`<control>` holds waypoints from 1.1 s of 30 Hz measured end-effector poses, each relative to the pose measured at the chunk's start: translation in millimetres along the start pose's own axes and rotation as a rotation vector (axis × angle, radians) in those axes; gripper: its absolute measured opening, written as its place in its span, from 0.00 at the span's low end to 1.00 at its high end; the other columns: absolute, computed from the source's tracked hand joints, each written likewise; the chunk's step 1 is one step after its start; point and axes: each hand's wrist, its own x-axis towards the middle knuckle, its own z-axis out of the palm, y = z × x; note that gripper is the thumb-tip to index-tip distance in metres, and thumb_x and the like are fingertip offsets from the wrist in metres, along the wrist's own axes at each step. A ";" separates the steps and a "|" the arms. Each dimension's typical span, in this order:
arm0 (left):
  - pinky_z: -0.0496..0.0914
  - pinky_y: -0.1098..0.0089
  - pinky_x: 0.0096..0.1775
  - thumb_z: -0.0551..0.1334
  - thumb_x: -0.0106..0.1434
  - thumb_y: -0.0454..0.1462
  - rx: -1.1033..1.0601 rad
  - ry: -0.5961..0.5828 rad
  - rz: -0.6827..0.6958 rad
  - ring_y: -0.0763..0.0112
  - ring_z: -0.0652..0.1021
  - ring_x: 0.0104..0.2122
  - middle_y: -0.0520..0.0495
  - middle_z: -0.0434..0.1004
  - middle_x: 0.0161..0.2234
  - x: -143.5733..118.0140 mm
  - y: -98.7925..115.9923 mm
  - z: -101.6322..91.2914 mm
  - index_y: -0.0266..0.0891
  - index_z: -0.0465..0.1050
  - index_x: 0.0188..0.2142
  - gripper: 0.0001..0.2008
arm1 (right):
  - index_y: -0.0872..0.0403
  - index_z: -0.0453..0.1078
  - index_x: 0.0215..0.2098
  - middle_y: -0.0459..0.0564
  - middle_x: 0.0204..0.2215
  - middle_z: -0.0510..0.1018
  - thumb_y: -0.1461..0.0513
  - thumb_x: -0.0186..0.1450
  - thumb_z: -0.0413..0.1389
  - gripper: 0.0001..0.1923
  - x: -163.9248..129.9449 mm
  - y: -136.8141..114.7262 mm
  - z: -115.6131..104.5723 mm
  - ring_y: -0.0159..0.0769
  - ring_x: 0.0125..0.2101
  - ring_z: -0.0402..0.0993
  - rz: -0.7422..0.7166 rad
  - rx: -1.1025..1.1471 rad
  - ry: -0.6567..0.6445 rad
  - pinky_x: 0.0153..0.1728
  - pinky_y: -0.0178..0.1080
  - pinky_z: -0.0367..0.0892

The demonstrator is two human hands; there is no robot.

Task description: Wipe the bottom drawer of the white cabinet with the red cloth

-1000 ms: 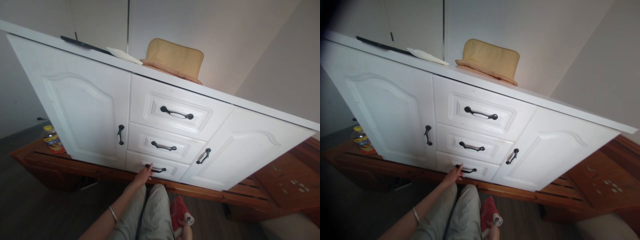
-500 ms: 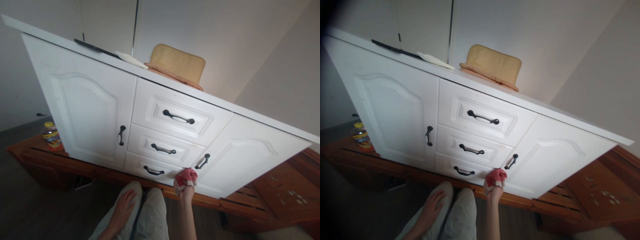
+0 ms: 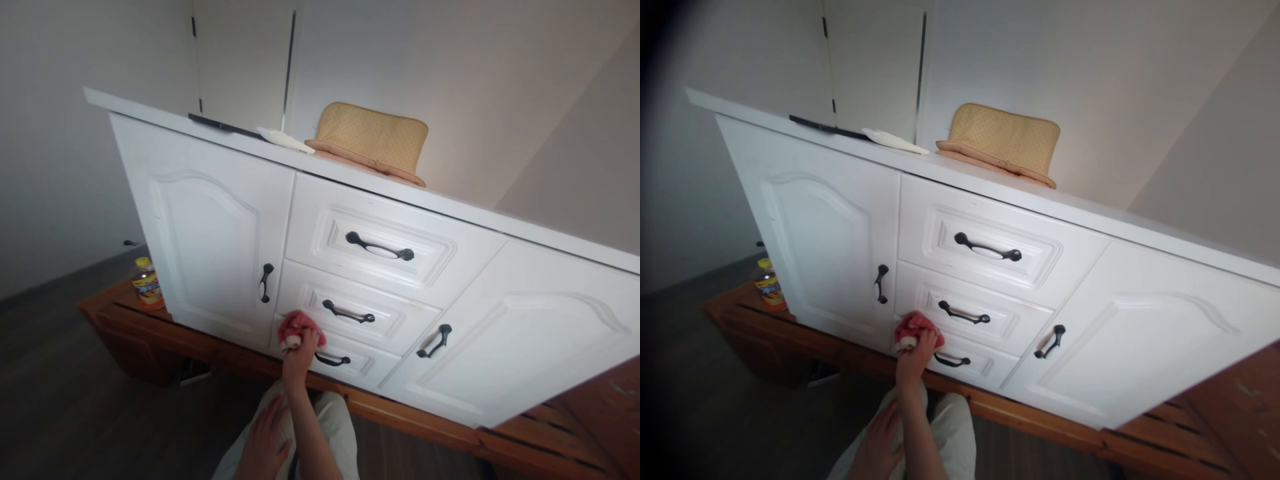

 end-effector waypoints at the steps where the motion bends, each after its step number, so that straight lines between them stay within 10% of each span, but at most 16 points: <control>1: 0.68 0.50 0.67 0.64 0.56 0.38 0.001 -0.019 -0.014 0.47 0.72 0.67 0.43 0.70 0.69 0.0 -0.5 -1.1 0.45 0.75 0.63 0.33 | 0.53 0.69 0.47 0.63 0.50 0.74 0.69 0.63 0.51 0.15 -1.1 -9.5 13.7 0.57 0.55 0.66 0.041 -0.102 -0.039 0.56 0.60 0.62; 8: 0.67 0.50 0.67 0.64 0.57 0.40 0.040 -0.045 -0.007 0.47 0.72 0.67 0.40 0.70 0.68 -0.5 3.3 -11.1 0.42 0.74 0.64 0.33 | 0.56 0.72 0.51 0.61 0.56 0.77 0.69 0.61 0.56 0.20 -15.8 -0.1 28.2 0.52 0.58 0.68 -0.186 -0.324 -0.453 0.63 0.56 0.57; 17: 0.68 0.51 0.66 0.65 0.60 0.42 0.007 0.016 0.041 0.48 0.72 0.67 0.44 0.69 0.69 -2.5 -0.4 -9.7 0.47 0.73 0.65 0.32 | 0.55 0.79 0.44 0.60 0.50 0.83 0.70 0.59 0.55 0.17 -48.1 112.4 -88.6 0.52 0.54 0.76 -0.191 -0.450 -0.644 0.57 0.50 0.66; 22: 0.68 0.52 0.67 0.63 0.60 0.39 0.027 0.022 0.033 0.51 0.71 0.67 0.46 0.68 0.70 -2.0 1.7 -7.6 0.47 0.73 0.65 0.32 | 0.51 0.80 0.46 0.61 0.51 0.83 0.70 0.58 0.54 0.21 -68.4 171.1 -177.7 0.56 0.56 0.75 -0.051 -0.540 -0.418 0.62 0.56 0.60; 26: 0.68 0.51 0.66 0.62 0.60 0.38 0.047 0.018 0.032 0.52 0.71 0.67 0.46 0.68 0.70 -0.2 2.8 -6.1 0.48 0.73 0.65 0.32 | 0.50 0.79 0.38 0.58 0.43 0.83 0.70 0.57 0.50 0.18 -60.1 169.5 -223.6 0.53 0.48 0.74 -0.014 -0.523 -0.071 0.55 0.54 0.63; 33: 0.67 0.52 0.68 0.62 0.61 0.40 0.052 -0.055 0.020 0.51 0.69 0.69 0.46 0.65 0.72 -0.2 3.3 -12.8 0.47 0.72 0.67 0.32 | 0.50 0.72 0.24 0.53 0.29 0.78 0.55 0.56 0.58 0.09 -46.8 114.5 -214.3 0.49 0.36 0.71 0.304 0.235 0.248 0.43 0.51 0.66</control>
